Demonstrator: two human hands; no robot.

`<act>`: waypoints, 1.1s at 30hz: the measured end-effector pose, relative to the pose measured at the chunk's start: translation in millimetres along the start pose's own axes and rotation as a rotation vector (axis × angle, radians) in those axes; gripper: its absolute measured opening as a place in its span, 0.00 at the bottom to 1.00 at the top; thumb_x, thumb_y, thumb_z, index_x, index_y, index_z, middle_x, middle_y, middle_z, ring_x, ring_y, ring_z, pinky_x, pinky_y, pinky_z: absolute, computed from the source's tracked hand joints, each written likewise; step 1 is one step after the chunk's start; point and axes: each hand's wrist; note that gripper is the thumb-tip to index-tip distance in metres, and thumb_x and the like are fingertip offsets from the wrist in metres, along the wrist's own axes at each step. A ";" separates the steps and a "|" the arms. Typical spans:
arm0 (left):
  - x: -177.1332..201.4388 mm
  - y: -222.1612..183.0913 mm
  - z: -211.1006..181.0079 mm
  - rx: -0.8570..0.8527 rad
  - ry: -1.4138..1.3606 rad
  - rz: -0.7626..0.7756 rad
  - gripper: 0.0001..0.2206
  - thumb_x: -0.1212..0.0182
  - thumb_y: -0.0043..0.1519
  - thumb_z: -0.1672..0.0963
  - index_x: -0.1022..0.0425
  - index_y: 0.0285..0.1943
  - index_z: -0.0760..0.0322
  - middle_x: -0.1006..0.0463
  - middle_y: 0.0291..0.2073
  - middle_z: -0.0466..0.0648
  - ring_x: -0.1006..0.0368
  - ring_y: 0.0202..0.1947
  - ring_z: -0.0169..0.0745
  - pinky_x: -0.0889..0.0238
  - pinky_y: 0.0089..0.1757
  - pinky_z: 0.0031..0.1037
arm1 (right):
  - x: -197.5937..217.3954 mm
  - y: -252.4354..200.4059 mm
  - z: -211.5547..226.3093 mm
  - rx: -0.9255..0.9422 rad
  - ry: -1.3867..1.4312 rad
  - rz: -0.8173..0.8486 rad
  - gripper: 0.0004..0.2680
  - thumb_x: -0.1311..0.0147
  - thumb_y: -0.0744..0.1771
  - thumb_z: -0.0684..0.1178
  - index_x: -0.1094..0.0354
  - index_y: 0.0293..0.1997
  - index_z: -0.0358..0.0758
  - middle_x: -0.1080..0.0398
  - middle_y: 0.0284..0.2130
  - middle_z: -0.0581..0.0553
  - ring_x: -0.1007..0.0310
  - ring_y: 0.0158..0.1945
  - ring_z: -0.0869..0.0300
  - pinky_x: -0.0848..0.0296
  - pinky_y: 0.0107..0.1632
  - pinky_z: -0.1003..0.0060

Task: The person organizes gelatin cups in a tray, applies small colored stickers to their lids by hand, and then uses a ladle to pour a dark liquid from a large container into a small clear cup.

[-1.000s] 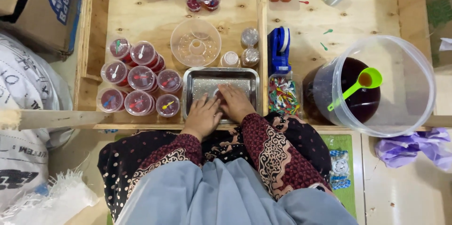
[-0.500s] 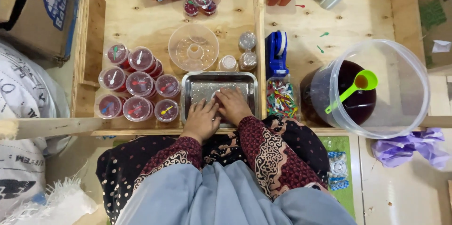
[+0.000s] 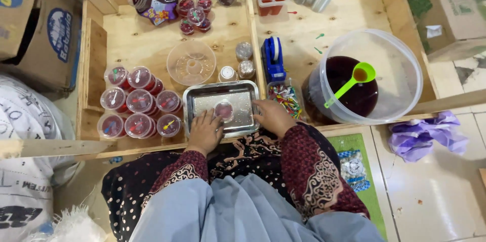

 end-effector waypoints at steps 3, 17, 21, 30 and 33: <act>8.7 6.3 -24.0 -0.015 -0.065 -0.071 0.21 0.48 0.65 0.46 0.27 0.65 0.49 0.36 0.70 0.50 0.42 0.70 0.57 0.48 0.62 0.51 | 28.5 -30.9 -30.9 -0.175 0.036 -0.024 0.18 0.45 0.68 0.59 0.34 0.66 0.59 0.26 0.54 0.49 0.28 0.61 0.53 0.33 0.64 0.56; 13.5 62.1 -174.7 -0.309 -0.177 0.163 0.23 0.61 0.69 0.41 0.28 0.65 0.43 0.28 0.64 0.43 0.44 0.72 0.47 0.52 0.65 0.49 | -19.3 6.4 -120.9 -0.468 0.066 0.028 0.10 0.48 0.66 0.55 0.24 0.51 0.56 0.22 0.45 0.44 0.25 0.56 0.49 0.26 0.59 0.55; -13.8 58.4 -167.5 -0.280 -0.253 0.252 0.27 0.69 0.71 0.41 0.26 0.65 0.46 0.28 0.65 0.45 0.52 0.76 0.50 0.49 0.64 0.46 | 22.6 2.0 -69.7 -0.532 0.153 0.141 0.13 0.54 0.68 0.50 0.26 0.56 0.49 0.24 0.49 0.39 0.25 0.56 0.47 0.27 0.58 0.55; -6.0 58.3 -165.7 -0.302 -0.328 0.240 0.27 0.66 0.71 0.42 0.26 0.66 0.49 0.28 0.66 0.46 0.55 0.77 0.55 0.47 0.63 0.44 | 27.1 22.8 -57.2 -0.469 0.079 0.079 0.07 0.56 0.68 0.43 0.28 0.39 0.37 0.29 0.32 0.39 0.25 0.41 0.51 0.24 0.44 0.61; -28.0 60.8 -157.8 -0.350 -0.355 0.139 0.26 0.65 0.70 0.41 0.26 0.66 0.46 0.27 0.65 0.42 0.54 0.77 0.55 0.44 0.61 0.42 | 7.4 35.7 -73.5 -0.465 0.021 0.125 0.10 0.57 0.68 0.42 0.28 0.48 0.34 0.30 0.42 0.35 0.25 0.49 0.46 0.22 0.48 0.56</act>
Point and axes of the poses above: each hand's wrist, its own y-axis towards the middle knuckle, its own x-axis out of the back of the hand, z = x × y
